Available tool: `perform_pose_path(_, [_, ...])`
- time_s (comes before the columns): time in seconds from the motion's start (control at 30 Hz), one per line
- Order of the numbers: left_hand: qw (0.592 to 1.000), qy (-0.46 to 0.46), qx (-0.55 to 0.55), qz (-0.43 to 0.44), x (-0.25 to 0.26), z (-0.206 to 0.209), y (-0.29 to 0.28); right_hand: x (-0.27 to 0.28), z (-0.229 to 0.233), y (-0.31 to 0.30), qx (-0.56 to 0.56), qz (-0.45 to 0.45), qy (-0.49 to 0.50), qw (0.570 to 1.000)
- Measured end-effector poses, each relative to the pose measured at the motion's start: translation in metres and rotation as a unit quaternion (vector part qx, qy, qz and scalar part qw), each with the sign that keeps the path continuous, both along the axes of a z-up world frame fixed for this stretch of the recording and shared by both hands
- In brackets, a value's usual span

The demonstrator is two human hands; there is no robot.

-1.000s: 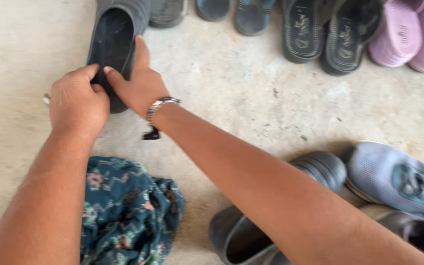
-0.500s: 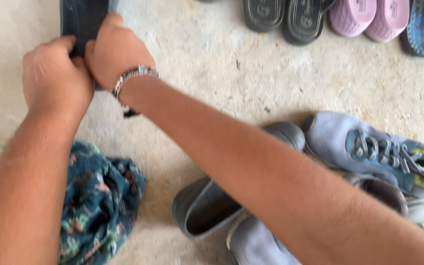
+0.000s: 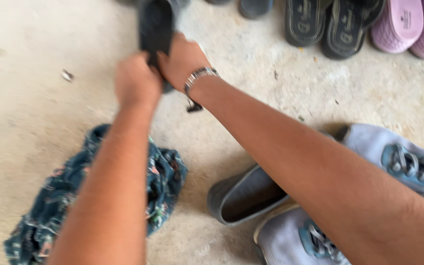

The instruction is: The person arranges multiple pairs of shoes and sandals in a line on a concrete floor, then uses a cloth to wipe the floor area around the shoes. The person handles each shoe individually, placing them in order, and later wipes the floor with a cloth.

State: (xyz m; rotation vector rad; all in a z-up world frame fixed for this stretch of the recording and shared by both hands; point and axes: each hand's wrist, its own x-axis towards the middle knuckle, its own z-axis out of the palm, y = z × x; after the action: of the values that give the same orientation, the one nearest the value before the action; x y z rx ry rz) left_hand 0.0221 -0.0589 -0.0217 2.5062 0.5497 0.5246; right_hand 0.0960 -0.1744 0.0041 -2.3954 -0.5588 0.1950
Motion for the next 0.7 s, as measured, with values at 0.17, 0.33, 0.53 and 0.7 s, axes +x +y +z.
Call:
perform_pose_path(0.17, [0.998,0.042,-0.051,0.018,-0.005,0.011,-0.026,-0.003,0.005,-0.014,-0.040,0.012,-0.009,0.999])
perform_pose_path(0.33, [0.994,0.074,-0.063,0.053,-0.001,0.015,-0.028,-0.003,0.006,-0.012,-0.022,0.004,0.023,0.999])
perform_pose_path(0.53, [0.993,0.087,-0.045,0.064,0.013,0.021,-0.004,-0.002,0.012,0.002,0.064,0.024,0.001,0.998])
perform_pose_path(0.7, [0.994,0.074,-0.045,0.065,0.033,0.021,0.002,0.002,0.023,0.013,0.069,-0.012,0.007,0.998])
